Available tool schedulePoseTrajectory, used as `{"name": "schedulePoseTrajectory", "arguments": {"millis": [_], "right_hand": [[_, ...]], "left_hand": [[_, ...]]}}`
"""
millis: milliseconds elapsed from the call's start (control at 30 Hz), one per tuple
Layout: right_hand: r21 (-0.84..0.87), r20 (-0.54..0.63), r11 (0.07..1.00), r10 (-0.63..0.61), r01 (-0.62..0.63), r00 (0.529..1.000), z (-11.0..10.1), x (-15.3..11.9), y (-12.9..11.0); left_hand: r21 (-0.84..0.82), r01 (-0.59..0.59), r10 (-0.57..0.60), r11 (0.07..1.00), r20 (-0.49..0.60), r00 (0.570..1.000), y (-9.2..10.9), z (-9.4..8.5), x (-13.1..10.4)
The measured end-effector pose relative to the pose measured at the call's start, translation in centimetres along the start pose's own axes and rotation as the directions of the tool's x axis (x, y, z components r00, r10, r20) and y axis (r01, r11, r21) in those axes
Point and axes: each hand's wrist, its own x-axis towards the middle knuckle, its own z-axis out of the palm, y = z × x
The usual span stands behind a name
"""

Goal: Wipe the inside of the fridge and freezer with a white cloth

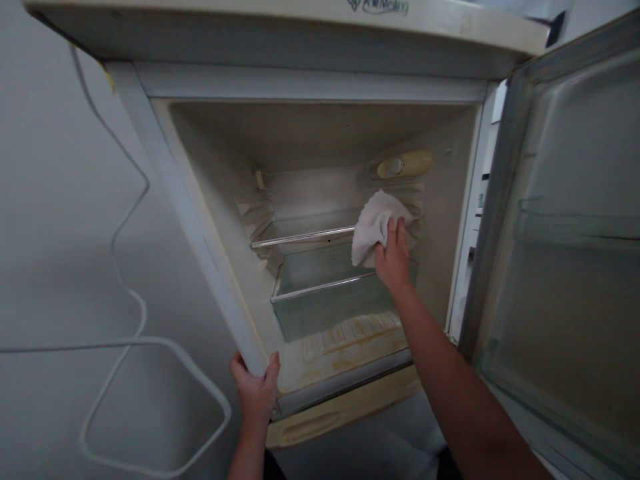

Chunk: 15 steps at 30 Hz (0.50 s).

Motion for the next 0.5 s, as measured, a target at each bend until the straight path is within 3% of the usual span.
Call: {"name": "schedulePoseTrajectory", "arguments": {"millis": [133, 267, 400, 500], "right_hand": [[0.351, 0.097, 0.936, -0.064, 0.027, 0.993, 1.6, -3.8, -2.8], [0.727, 0.276, 0.676, -0.126, -0.121, 0.953, 3.5, -8.4, -8.1], [0.837, 0.487, 0.401, -0.238, -0.372, 0.84, 4.9, -11.7, -15.5], [0.841, 0.519, 0.332, -0.269, -0.428, 0.811, 5.9, -12.2, -20.3]], "left_hand": [[-0.012, -0.014, 0.014, 1.0, 0.016, 1.0, -0.7, 0.0, 0.0], [0.002, -0.054, 0.054, 0.999, -0.005, 0.999, -1.1, 0.0, 0.1], [-0.012, -0.091, 0.09, 0.996, -0.029, 0.996, -1.3, 0.1, 0.3], [-0.012, -0.093, 0.093, 0.996, -0.028, 0.995, -1.4, 0.1, 0.4]]}}
